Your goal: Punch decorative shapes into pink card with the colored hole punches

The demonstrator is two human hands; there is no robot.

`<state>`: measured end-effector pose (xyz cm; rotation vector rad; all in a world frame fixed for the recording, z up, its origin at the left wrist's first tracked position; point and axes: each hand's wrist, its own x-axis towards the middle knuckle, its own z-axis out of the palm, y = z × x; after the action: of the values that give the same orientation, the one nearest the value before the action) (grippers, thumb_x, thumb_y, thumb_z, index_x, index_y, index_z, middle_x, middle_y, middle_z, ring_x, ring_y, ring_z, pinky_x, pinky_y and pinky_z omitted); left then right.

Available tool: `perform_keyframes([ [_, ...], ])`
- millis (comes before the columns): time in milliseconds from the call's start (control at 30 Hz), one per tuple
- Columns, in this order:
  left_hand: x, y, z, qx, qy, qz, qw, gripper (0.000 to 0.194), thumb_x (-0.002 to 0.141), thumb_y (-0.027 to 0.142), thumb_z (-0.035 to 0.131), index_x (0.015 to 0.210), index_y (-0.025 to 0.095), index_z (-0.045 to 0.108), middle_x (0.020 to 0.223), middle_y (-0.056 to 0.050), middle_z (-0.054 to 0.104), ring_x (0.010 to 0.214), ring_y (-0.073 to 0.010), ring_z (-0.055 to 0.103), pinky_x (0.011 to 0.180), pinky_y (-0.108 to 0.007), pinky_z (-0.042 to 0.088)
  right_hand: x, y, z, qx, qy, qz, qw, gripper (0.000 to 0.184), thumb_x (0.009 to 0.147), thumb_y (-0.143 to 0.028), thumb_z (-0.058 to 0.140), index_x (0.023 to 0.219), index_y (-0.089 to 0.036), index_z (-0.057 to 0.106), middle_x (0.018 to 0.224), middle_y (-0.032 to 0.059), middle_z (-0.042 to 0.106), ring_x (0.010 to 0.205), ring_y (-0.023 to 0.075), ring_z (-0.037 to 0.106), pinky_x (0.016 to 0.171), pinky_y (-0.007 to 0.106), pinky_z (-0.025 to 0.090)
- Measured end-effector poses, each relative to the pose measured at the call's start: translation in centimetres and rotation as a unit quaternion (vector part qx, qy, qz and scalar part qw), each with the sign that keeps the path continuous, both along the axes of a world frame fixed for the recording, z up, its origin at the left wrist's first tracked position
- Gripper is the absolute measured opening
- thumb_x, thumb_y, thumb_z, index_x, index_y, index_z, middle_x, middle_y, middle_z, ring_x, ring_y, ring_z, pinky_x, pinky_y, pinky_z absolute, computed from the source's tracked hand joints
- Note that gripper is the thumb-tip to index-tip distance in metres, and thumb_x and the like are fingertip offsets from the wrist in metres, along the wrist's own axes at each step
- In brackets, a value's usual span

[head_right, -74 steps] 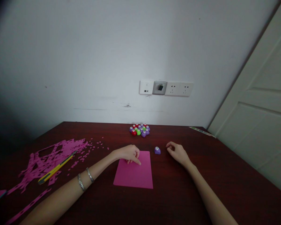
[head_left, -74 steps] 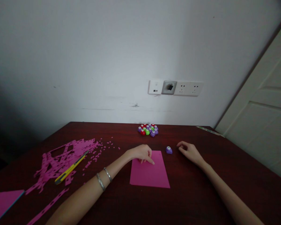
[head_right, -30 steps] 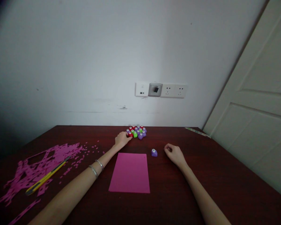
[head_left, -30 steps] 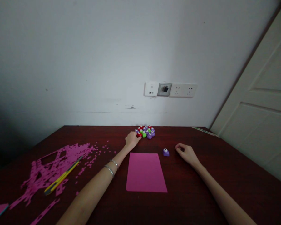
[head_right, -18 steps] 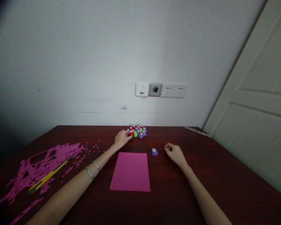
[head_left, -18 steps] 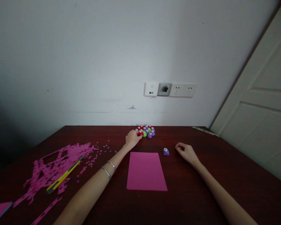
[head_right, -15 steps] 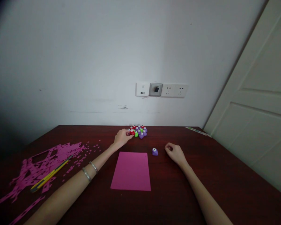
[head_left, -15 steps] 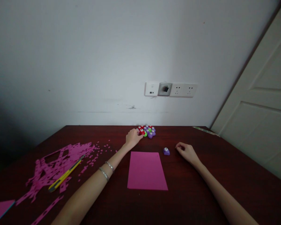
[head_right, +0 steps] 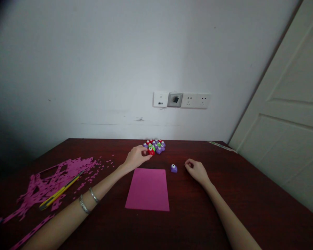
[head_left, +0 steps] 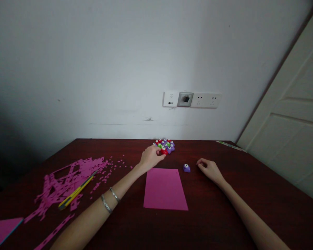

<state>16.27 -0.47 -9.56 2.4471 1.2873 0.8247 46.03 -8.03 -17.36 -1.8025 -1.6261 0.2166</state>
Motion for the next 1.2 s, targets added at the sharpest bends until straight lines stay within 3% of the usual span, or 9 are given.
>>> perform_keyframes([
  [167, -0.2, -0.1, -0.2, 0.006, 0.001, -0.028, 1.0, 0.02, 0.074, 0.04, 0.057, 0.078, 0.023, 0.067, 0.08, -0.001, 0.06, 0.069, -0.0136, 0.055, 0.062, -0.026, 0.039, 0.0, -0.1, 0.4, 0.008, 0.032, -0.011, 0.999, 0.021, 0.069, -0.032, 0.048, 0.07, -0.019, 0.064, 0.061, 0.0016, 0.063, 0.059, 0.0181, 0.058, 0.059, 0.027, 0.042],
  [300, -0.4, -0.1, -0.4, 0.014, 0.002, -0.042, 0.999, 0.02, 0.075, 0.04, 0.058, 0.08, 0.023, 0.067, 0.082, -0.001, 0.06, 0.07, -0.0134, 0.055, 0.063, -0.026, 0.04, -0.9, 0.0, 2.1, 0.039, 0.07, -0.048, 0.996, 0.026, 0.072, -0.033, 0.045, 0.079, -0.016, 0.064, 0.06, 0.0032, 0.063, 0.058, 0.0174, 0.058, 0.056, 0.027, 0.043],
  [400, -0.4, -0.1, -0.4, 0.008, 0.009, -0.039, 0.999, 0.02, 0.074, 0.039, 0.058, 0.08, 0.022, 0.067, 0.082, -0.002, 0.06, 0.07, -0.0136, 0.055, 0.064, -0.026, 0.041, -3.8, -0.1, 4.3, 0.072, 0.132, -0.049, 0.987, 0.027, 0.074, -0.035, 0.048, 0.081, -0.015, 0.064, 0.063, 0.0048, 0.063, 0.057, 0.0166, 0.058, 0.05, 0.024, 0.043],
  [567, -0.3, -0.2, -0.5, 0.007, 0.004, -0.045, 0.999, 0.019, 0.074, 0.038, 0.059, 0.078, 0.022, 0.067, 0.081, -0.001, 0.061, 0.071, -0.0136, 0.054, 0.065, -0.025, 0.041, -10.5, -0.9, 6.6, 0.026, 0.192, 0.049, 0.98, 0.029, 0.072, -0.041, 0.057, 0.082, -0.015, 0.064, 0.064, 0.0037, 0.063, 0.052, 0.0142, 0.056, 0.038, 0.02, 0.04],
  [733, 0.1, -1.3, -0.5, 0.024, -0.005, -0.078, 0.997, 0.016, 0.073, 0.036, 0.059, 0.079, 0.022, 0.065, 0.081, 0.0, 0.06, 0.071, -0.0132, 0.054, 0.061, -0.023, 0.039, -13.2, -1.4, 6.5, 0.017, 0.151, 0.064, 0.986, 0.034, 0.071, -0.044, 0.061, 0.089, -0.015, 0.065, 0.06, 0.0025, 0.062, 0.047, 0.0125, 0.054, 0.035, 0.02, 0.041],
  [933, 0.9, -3.4, -0.1, 0.037, 0.031, -0.08, 0.996, 0.019, 0.076, 0.035, 0.055, 0.085, 0.021, 0.065, 0.088, -0.003, 0.06, 0.075, -0.0147, 0.056, 0.064, -0.026, 0.041, -13.0, -1.4, 6.5, 0.012, 0.167, 0.053, 0.984, 0.031, 0.069, -0.043, 0.063, 0.084, -0.016, 0.067, 0.064, 0.0037, 0.066, 0.047, 0.0132, 0.058, 0.035, 0.02, 0.044],
  [1200, 1.1, -3.8, -0.6, 0.098, 0.078, -0.072, 0.99, 0.023, 0.079, 0.034, 0.052, 0.092, 0.019, 0.063, 0.092, -0.005, 0.059, 0.076, -0.0179, 0.06, 0.061, -0.027, 0.044, -13.0, -1.3, 6.3, 0.0, 0.177, 0.04, 0.983, 0.029, 0.066, -0.041, 0.066, 0.079, -0.015, 0.069, 0.065, 0.0048, 0.068, 0.052, 0.0164, 0.062, 0.035, 0.022, 0.048],
])
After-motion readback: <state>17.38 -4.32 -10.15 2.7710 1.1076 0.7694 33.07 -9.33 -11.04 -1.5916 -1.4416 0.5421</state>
